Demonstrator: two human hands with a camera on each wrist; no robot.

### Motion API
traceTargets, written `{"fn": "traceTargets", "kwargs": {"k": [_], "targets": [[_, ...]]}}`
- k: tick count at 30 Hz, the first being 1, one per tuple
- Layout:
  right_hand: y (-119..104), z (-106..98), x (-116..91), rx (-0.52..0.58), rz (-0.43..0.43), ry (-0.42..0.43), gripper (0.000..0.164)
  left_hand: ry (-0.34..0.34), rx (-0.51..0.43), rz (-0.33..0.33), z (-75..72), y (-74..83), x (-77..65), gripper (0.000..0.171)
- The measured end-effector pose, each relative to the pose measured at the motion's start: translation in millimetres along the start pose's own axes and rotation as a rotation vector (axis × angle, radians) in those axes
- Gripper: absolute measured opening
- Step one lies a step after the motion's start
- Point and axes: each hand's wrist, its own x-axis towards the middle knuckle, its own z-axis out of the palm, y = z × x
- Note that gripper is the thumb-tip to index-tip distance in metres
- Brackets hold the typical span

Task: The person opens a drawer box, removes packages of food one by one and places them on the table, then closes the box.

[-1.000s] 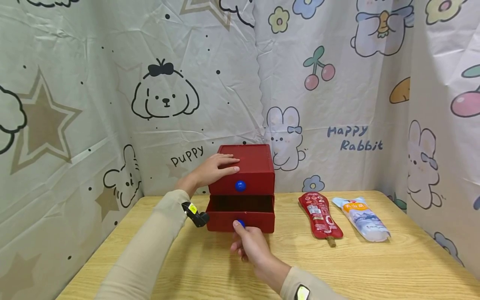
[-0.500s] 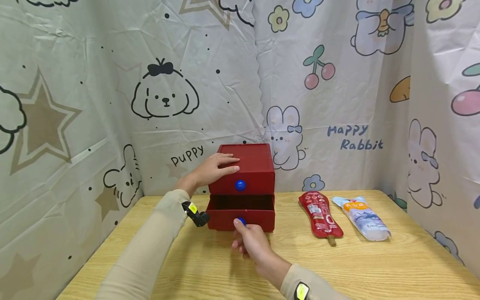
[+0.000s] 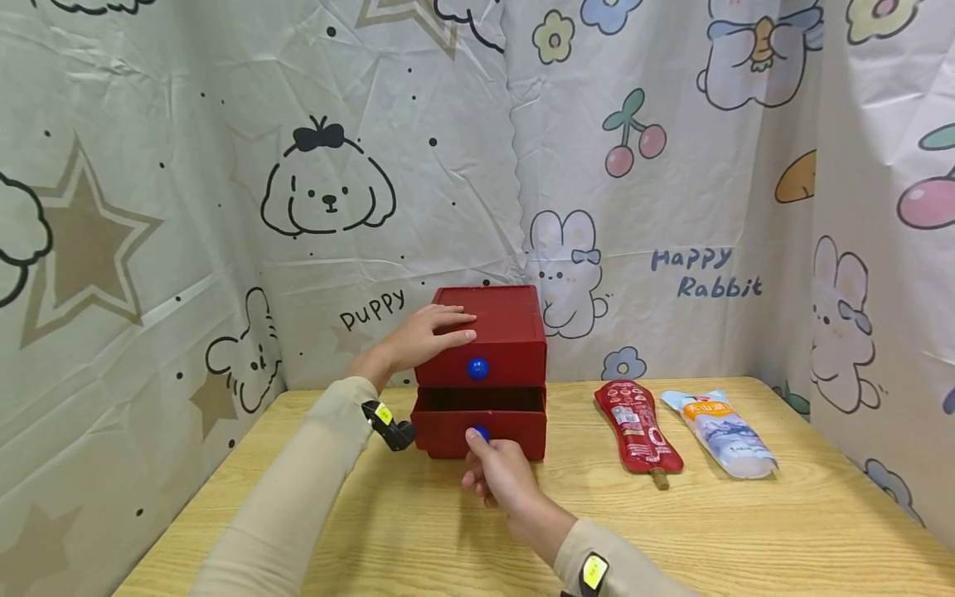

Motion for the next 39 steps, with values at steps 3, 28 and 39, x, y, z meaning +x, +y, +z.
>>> {"fn": "traceTargets", "kwargs": {"k": [3,28,39], "targets": [[-0.2,-0.2,1.5,0.001,-0.004,0.003,0.044,0.003,-0.001,0.005,0.0,-0.1,0.0,0.06],[-0.6,-6.5,22.1,-0.079,-0.045,0.036,0.048,-0.001,0.014,0.014,-2.5,0.4,2.4,0.06],[-1.0,-3.9,29.8,-0.082,-0.072,0.08,0.043,-0.013,0.022,0.001,-1.9,0.1,1.3,0.06]]}}
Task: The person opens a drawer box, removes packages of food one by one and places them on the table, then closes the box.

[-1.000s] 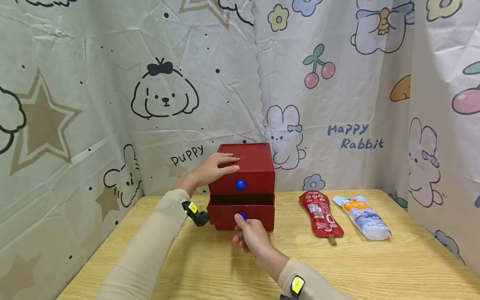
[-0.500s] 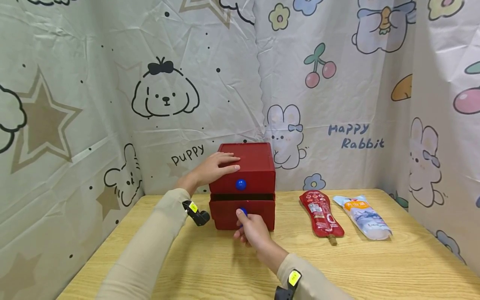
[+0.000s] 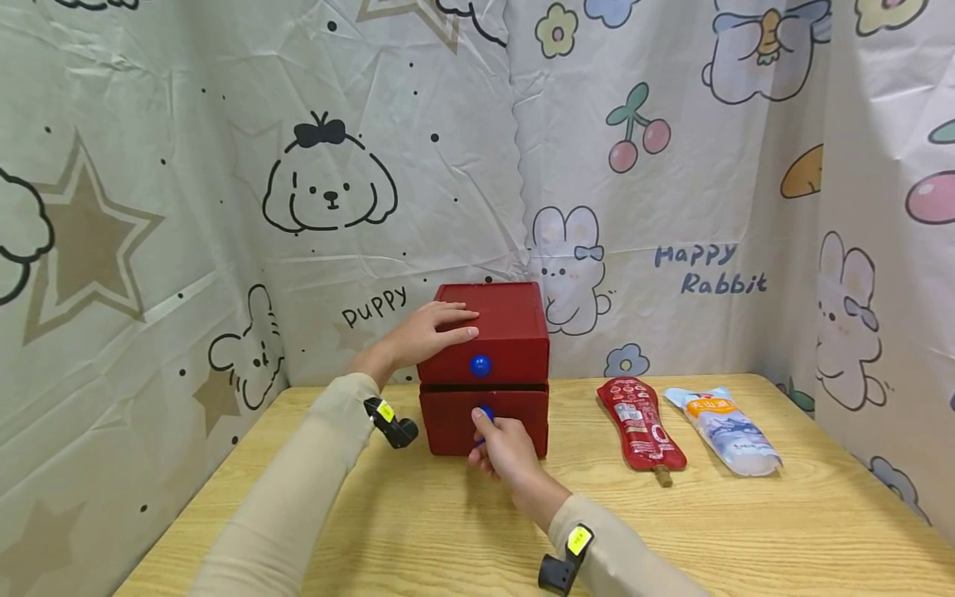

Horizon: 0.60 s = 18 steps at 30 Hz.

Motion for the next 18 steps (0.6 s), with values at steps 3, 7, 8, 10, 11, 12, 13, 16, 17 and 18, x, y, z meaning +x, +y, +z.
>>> {"fn": "traceTargets", "kwargs": {"k": [3,7,8,10,11,12,13,16,17,18], "targets": [[-0.7,0.3,2.7,0.004,0.001,0.0,0.043,0.003,-0.006,0.005,-1.0,0.1,0.0,0.06],[-0.8,0.2,6.6,-0.001,0.01,0.002,0.043,0.011,-0.009,0.015,-2.2,1.1,-0.5,0.059],[-0.7,0.1,7.4,-0.006,0.012,0.003,0.043,0.012,-0.007,0.015,-2.3,1.3,-0.7,0.059],[-0.9,-0.1,8.8,-0.014,0.015,0.004,0.043,0.011,-0.003,0.014,-2.2,1.6,-1.2,0.059],[-0.8,-0.2,9.4,-0.019,0.014,0.005,0.043,0.01,-0.001,0.013,-2.0,1.7,-1.3,0.06],[-0.7,-0.2,9.9,-0.022,0.014,0.005,0.043,0.008,0.001,0.01,-1.9,1.6,-1.5,0.06],[-0.7,-0.2,10.4,-0.025,0.014,0.004,0.043,0.007,0.002,0.009,-1.6,1.5,-1.6,0.06],[-0.7,0.0,11.9,-0.023,0.015,0.004,0.042,0.006,-0.004,0.004,-0.6,1.1,-1.8,0.06],[-0.6,0.0,12.4,-0.023,0.016,0.001,0.042,0.005,-0.006,0.001,-0.3,1.0,-1.9,0.06],[-0.7,-0.1,12.9,-0.022,0.018,0.0,0.042,0.005,-0.009,-0.001,-0.2,1.1,-2.2,0.06]]}}
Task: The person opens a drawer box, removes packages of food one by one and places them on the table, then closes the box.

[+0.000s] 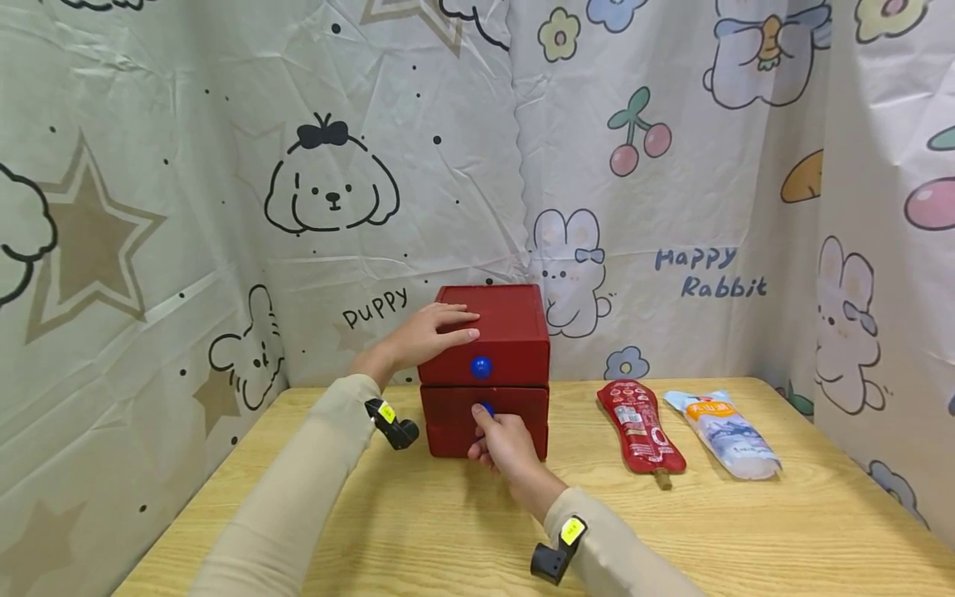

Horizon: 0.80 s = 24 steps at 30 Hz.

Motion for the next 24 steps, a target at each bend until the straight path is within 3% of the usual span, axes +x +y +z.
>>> {"fn": "traceTargets", "kwargs": {"k": [24], "targets": [[-0.7,-9.7,10.8,-0.002,0.037,-0.08,0.046,0.0,-0.018,0.001,0.0,0.9,0.2,0.059]]}}
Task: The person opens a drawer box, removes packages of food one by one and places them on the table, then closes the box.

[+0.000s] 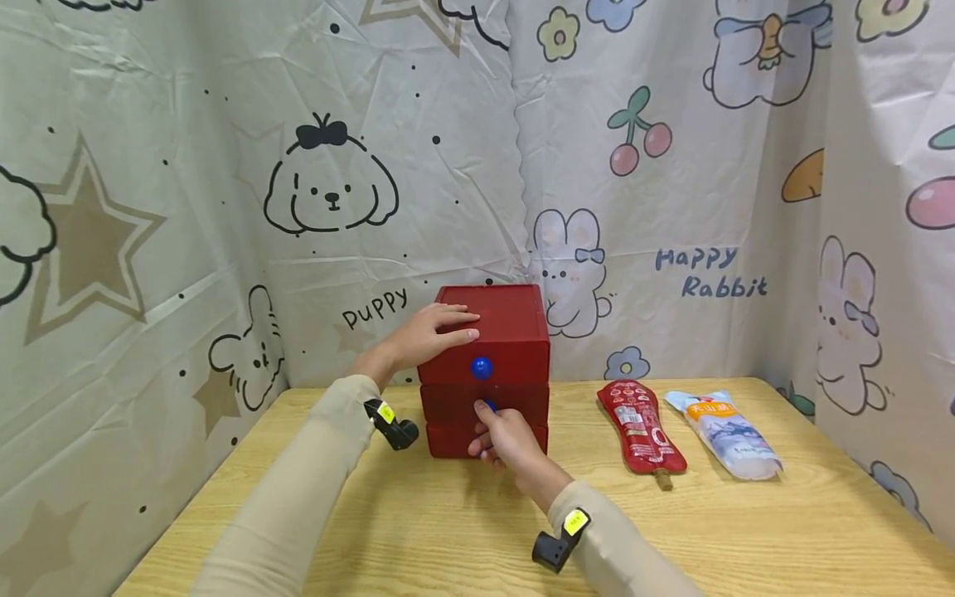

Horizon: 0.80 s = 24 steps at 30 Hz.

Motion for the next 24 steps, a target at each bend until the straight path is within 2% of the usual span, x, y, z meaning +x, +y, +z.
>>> {"fn": "traceTargets", "kwargs": {"k": [9,12,17,21,24], "targets": [[6.5,-9.2,-2.6,-0.043,-0.018,-0.082,0.055,-0.008,0.012,-0.012,2.4,-0.6,-2.6,0.059],[7.6,-11.8,-5.5,-0.052,-0.017,-0.084,0.056,-0.005,0.015,-0.011,4.1,-1.5,-2.7,0.059],[6.9,-16.4,-11.4,-0.082,-0.011,-0.062,0.043,0.003,0.001,-0.008,5.2,-2.5,-0.5,0.059],[12.0,-21.4,-15.6,-0.087,0.034,-0.071,0.036,0.006,-0.006,-0.008,2.7,-2.1,1.2,0.058],[19.1,-22.3,-17.7,-0.042,0.115,-0.074,0.037,0.004,-0.001,-0.009,1.1,-1.4,1.2,0.059]]}}
